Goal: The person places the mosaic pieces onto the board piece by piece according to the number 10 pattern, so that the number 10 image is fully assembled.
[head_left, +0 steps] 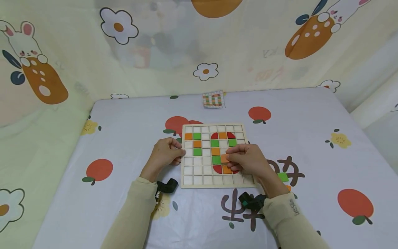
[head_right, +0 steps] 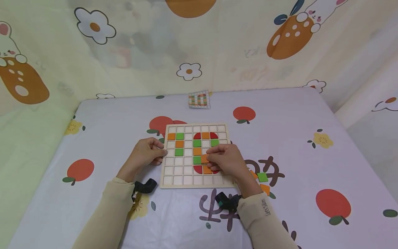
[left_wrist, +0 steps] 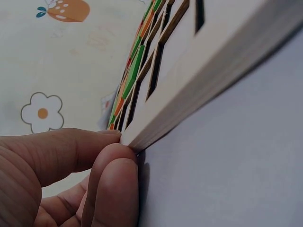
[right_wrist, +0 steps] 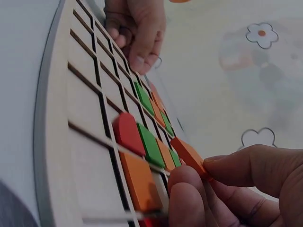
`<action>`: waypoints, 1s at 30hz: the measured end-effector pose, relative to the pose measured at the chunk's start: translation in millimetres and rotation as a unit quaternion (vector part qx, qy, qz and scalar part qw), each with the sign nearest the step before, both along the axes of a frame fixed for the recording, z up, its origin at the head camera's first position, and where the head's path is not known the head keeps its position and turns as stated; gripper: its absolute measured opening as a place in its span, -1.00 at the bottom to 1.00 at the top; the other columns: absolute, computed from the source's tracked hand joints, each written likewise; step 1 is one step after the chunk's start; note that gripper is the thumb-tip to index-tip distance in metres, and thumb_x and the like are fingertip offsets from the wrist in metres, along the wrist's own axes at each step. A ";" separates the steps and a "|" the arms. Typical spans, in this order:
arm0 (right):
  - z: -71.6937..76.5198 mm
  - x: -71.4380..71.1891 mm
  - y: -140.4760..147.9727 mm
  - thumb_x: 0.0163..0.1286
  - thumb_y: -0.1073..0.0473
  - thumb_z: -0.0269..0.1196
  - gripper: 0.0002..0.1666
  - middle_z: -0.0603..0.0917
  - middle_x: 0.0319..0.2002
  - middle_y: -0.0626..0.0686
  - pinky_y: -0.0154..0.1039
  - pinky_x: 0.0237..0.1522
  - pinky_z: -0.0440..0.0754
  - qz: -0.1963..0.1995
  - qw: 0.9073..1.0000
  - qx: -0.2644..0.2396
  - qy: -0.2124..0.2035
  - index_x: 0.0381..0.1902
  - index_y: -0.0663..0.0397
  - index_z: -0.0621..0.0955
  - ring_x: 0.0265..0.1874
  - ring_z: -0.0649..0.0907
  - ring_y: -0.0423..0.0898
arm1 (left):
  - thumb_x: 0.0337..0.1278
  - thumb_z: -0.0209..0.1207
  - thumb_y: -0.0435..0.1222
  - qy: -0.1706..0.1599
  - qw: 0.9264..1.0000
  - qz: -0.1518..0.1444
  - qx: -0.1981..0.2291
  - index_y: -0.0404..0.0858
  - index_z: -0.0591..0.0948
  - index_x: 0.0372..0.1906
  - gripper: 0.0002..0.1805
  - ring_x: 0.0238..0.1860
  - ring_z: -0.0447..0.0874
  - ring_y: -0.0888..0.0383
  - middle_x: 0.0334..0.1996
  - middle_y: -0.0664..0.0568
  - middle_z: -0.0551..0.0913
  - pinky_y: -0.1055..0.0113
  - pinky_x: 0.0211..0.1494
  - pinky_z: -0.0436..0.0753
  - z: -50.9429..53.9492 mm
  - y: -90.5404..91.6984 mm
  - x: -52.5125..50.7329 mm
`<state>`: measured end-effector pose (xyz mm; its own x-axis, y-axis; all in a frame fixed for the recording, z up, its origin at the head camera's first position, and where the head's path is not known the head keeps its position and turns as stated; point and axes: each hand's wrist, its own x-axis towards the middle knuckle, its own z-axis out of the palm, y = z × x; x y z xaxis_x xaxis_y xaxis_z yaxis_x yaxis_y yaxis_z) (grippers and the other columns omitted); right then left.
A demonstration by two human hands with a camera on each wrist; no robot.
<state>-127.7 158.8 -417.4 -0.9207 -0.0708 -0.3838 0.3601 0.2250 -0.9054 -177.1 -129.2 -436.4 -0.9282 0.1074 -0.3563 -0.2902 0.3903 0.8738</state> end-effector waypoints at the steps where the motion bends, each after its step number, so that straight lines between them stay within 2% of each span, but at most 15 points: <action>1: -0.5 -0.9 -3.5 0.44 0.25 0.35 -0.65 0.80 -0.24 0.15 -0.30 -0.32 0.79 0.003 1.000 0.003 -0.001 0.08 0.39 0.66 -0.46 0.78 -0.12 | 0.20 0.42 -0.41 0.000 1.000 0.000 0.000 -0.35 0.62 -0.13 -0.78 -0.62 0.66 0.20 -0.49 -0.07 0.66 0.41 -0.46 0.72 0.1 0.0 0.3; 8: -2.2 -5.7 -25.6 0.42 0.21 0.39 -0.69 0.80 -0.26 0.15 -0.29 -0.32 0.79 0.020 1.000 0.010 -0.005 0.01 0.31 0.69 -0.48 0.76 -0.11 | 0.20 0.42 -0.41 0.000 1.000 0.002 -0.003 -0.35 0.62 -0.13 -0.77 -0.62 0.65 0.19 -0.50 -0.07 0.66 0.41 -0.47 0.72 0.6 -0.1 1.2; 15: -2.7 -8.9 -40.8 0.42 0.25 0.37 -0.76 0.81 -0.25 0.18 -0.29 -0.32 0.79 0.034 0.999 0.006 0.002 -0.05 0.32 0.69 -0.47 0.77 -0.08 | 0.21 0.42 -0.39 -0.002 1.000 0.001 -0.007 -0.34 0.62 -0.13 -0.77 -0.62 0.65 0.19 -0.52 -0.08 0.67 0.40 -0.47 0.72 1.2 -0.5 0.9; 24: -2.4 -14.2 -55.7 0.43 0.29 0.35 -0.80 0.79 -0.37 0.19 -0.29 -0.37 0.79 0.056 0.998 -0.006 0.012 -0.10 0.36 0.69 -0.52 0.74 -0.07 | 0.21 0.42 -0.39 -0.006 1.000 -0.001 -0.007 -0.34 0.62 -0.13 -0.77 -0.61 0.65 0.18 -0.50 -0.08 0.66 0.40 -0.47 0.72 1.7 0.4 0.3; 30: 0.8 -16.4 -65.5 0.42 0.31 0.37 -0.86 0.76 -0.45 0.18 -0.28 -0.41 0.78 0.071 0.997 0.013 0.025 -0.15 0.33 0.71 -0.56 0.72 -0.08 | 0.21 0.43 -0.38 -0.003 1.000 -0.001 -0.007 -0.34 0.62 -0.13 -0.77 -0.61 0.67 0.18 -0.49 -0.09 0.67 0.39 -0.46 0.73 1.8 -0.6 0.4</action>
<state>-144.1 93.3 -416.6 -0.9199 -0.1936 -0.3411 0.2774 0.2936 -0.9148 -176.7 -129.8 -434.6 -0.9255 0.1046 -0.3641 -0.2954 0.4026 0.8664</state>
